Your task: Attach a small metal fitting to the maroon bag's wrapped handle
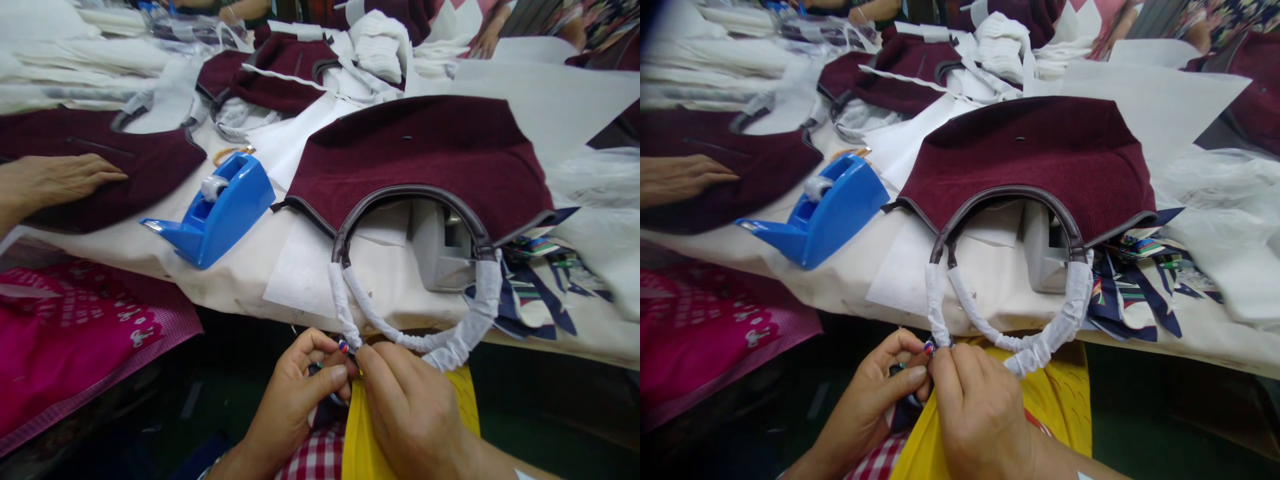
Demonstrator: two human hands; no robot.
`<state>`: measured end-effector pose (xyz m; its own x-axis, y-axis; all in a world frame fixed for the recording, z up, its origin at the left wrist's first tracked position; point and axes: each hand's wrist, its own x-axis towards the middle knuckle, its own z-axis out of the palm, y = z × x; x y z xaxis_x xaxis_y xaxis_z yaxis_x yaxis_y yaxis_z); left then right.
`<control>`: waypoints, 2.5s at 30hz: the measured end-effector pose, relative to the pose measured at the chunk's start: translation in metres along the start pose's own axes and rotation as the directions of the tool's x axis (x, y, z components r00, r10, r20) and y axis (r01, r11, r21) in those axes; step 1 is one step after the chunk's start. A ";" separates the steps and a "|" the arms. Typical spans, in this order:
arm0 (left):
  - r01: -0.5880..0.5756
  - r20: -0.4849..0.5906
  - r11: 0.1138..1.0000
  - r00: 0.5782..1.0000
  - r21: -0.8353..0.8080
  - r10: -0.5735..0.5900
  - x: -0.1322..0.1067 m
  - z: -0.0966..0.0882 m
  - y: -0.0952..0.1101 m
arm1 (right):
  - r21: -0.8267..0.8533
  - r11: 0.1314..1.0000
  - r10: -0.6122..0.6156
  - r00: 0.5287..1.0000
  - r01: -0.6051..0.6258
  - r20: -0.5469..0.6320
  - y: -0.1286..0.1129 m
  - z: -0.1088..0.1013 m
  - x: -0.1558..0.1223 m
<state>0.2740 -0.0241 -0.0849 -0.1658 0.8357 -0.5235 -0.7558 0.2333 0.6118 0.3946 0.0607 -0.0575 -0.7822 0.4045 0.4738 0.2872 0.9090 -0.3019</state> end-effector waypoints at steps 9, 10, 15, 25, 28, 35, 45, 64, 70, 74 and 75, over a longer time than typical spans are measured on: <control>-0.006 0.010 0.999 1.000 0.053 0.005 -0.005 -0.002 -0.003 | -0.018 1.000 0.008 0.997 -0.007 0.071 -0.004 0.000 -0.006; -0.010 0.004 0.997 1.000 0.083 0.010 -0.005 -0.001 -0.003 | -0.026 1.000 0.007 0.998 -0.005 0.070 -0.005 0.001 -0.006; -0.066 -0.046 0.969 0.996 0.237 0.080 -0.008 0.004 0.000 | -0.063 0.998 0.012 0.999 -0.009 0.046 -0.007 0.003 -0.006; -0.082 -0.104 0.923 0.986 0.376 0.131 -0.013 0.008 0.001 | -0.072 0.997 -0.038 0.999 0.038 0.013 -0.007 0.009 -0.006; -0.070 -0.082 0.943 0.991 0.326 0.102 -0.012 0.008 0.002 | -0.065 0.995 -0.068 0.997 0.070 0.026 -0.004 0.010 -0.004; -0.105 -0.155 0.957 0.976 0.270 0.150 -0.007 0.006 -0.002 | 0.100 0.995 -0.003 0.999 -0.001 0.044 0.005 0.019 -0.005; -0.112 -0.367 0.958 0.907 0.265 0.208 -0.005 0.005 -0.006 | 0.079 0.997 -0.020 0.996 0.013 0.090 0.003 0.037 -0.005; -0.078 -0.299 0.996 0.950 0.053 0.090 0.005 -0.004 -0.013 | 0.044 0.997 -0.069 0.997 0.068 0.028 0.013 0.050 -0.015; -0.059 -0.246 0.996 0.967 0.068 0.074 0.009 -0.002 -0.013 | 0.061 0.997 -0.054 0.998 0.052 0.028 0.013 0.047 -0.019; -0.064 -0.274 0.991 0.957 0.118 0.094 0.012 -0.002 -0.014 | 0.108 0.994 0.017 1.000 -0.020 0.026 0.012 0.046 -0.017; -0.070 -0.279 0.991 0.955 0.114 0.099 0.013 -0.002 -0.014 | 0.130 0.991 0.041 0.999 -0.044 0.025 0.012 0.046 -0.015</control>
<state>0.2817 -0.0173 -0.1013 -0.4101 0.6828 -0.6046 -0.6650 0.2299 0.7106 0.3847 0.0605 -0.1059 -0.7831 0.4390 0.4405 0.2473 0.8697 -0.4272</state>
